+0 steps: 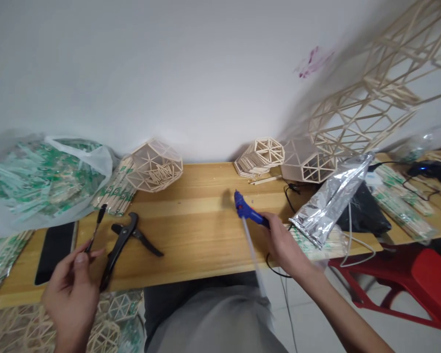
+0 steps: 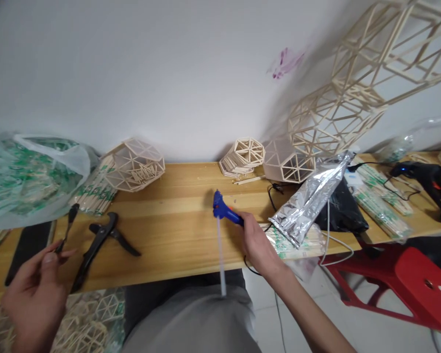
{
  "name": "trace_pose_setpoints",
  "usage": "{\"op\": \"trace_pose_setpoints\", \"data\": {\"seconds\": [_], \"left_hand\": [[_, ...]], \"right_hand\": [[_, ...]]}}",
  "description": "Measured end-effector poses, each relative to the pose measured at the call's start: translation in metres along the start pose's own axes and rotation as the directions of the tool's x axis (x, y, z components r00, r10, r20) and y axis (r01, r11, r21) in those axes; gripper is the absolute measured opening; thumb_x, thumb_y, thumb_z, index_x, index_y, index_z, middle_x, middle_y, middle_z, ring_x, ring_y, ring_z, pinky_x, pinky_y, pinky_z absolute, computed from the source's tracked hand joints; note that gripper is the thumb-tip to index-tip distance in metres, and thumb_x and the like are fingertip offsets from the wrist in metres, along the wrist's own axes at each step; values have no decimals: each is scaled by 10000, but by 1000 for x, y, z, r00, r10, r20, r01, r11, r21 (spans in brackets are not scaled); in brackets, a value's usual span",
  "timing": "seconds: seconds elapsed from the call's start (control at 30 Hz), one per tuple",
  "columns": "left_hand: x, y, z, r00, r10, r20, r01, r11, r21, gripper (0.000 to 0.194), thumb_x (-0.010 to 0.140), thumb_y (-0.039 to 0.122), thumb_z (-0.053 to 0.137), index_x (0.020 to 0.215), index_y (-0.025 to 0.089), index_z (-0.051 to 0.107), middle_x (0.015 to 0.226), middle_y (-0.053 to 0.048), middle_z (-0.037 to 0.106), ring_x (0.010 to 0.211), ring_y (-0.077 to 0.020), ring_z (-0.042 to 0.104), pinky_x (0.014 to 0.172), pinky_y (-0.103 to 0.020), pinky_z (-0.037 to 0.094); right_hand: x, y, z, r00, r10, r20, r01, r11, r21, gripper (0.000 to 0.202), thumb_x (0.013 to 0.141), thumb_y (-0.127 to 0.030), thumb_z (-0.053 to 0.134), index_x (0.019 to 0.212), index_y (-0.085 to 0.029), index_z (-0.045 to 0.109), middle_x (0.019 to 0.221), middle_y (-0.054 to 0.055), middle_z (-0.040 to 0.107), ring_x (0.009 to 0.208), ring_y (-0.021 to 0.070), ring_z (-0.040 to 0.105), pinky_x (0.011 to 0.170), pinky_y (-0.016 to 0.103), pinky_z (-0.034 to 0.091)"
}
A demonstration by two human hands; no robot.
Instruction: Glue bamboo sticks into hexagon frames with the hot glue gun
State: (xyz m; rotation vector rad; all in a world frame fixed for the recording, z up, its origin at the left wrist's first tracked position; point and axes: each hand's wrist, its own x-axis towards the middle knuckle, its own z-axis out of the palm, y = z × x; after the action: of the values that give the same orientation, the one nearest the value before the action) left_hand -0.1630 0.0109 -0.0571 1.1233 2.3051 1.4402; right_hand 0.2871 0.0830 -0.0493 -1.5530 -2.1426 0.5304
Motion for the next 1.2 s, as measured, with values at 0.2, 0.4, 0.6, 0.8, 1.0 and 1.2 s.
{"op": "trace_pose_setpoints", "data": {"seconds": [0.2, 0.4, 0.6, 0.8, 1.0, 1.2], "left_hand": [[-15, 8, 17, 994, 69, 89, -69, 998, -7, 365, 992, 512, 627, 1243, 286, 766, 998, -31, 806, 1072, -285, 749, 1128, -483, 534], [-34, 7, 46, 894, 295, 338, -327, 944, 39, 363, 1033, 471, 557, 1233, 245, 758, 1019, -67, 815, 994, -262, 747, 939, -403, 579], [-44, 12, 73, 786, 395, 476, -464, 885, 32, 352, 1072, 421, 496, 1241, 258, 758, 1119, -74, 818, 1012, -250, 750, 903, -382, 595], [-45, 6, 89, 652, 506, 564, -621, 784, 15, 364, 1077, 317, 485, 1332, 235, 732, 1217, -68, 817, 1097, -265, 731, 1005, -431, 569], [-37, 12, 95, 428, 561, 708, -781, 624, -21, 420, 1030, 179, 491, 1357, 273, 738, 1125, -82, 817, 1080, -268, 721, 1018, -443, 543], [-17, 29, 99, 265, 476, 838, -837, 546, -45, 398, 1051, 183, 482, 1359, 252, 725, 1144, -96, 795, 1032, -262, 721, 961, -439, 549]], "right_hand": [[3, 3, -8, 956, 244, -163, -235, 969, 70, 394, 1088, -407, 367, 1368, -165, 501, 1169, 196, 723, 1031, 322, 735, 922, 504, 597], [5, 4, -11, 928, 342, -149, -333, 940, 79, 379, 1069, -423, 370, 1300, -159, 513, 984, 153, 742, 806, 299, 721, 766, 446, 583], [8, 11, -15, 941, 301, -159, -294, 954, 63, 475, 1073, -415, 332, 1429, -125, 452, 1021, 165, 740, 759, 278, 717, 742, 432, 577], [13, 26, -20, 942, 314, -115, -308, 949, 69, 502, 1023, -365, 366, 1436, -101, 478, 875, 112, 740, 725, 292, 715, 725, 430, 561], [13, 40, -18, 954, 287, -80, -289, 957, -6, 418, 1041, -350, 349, 1325, -141, 573, 794, 82, 725, 689, 294, 692, 702, 410, 538], [18, 38, -6, 969, 227, -100, -248, 877, -412, 325, 1007, -145, 400, 1214, -97, 645, 954, 184, 745, 912, 327, 681, 852, 420, 515]]}}
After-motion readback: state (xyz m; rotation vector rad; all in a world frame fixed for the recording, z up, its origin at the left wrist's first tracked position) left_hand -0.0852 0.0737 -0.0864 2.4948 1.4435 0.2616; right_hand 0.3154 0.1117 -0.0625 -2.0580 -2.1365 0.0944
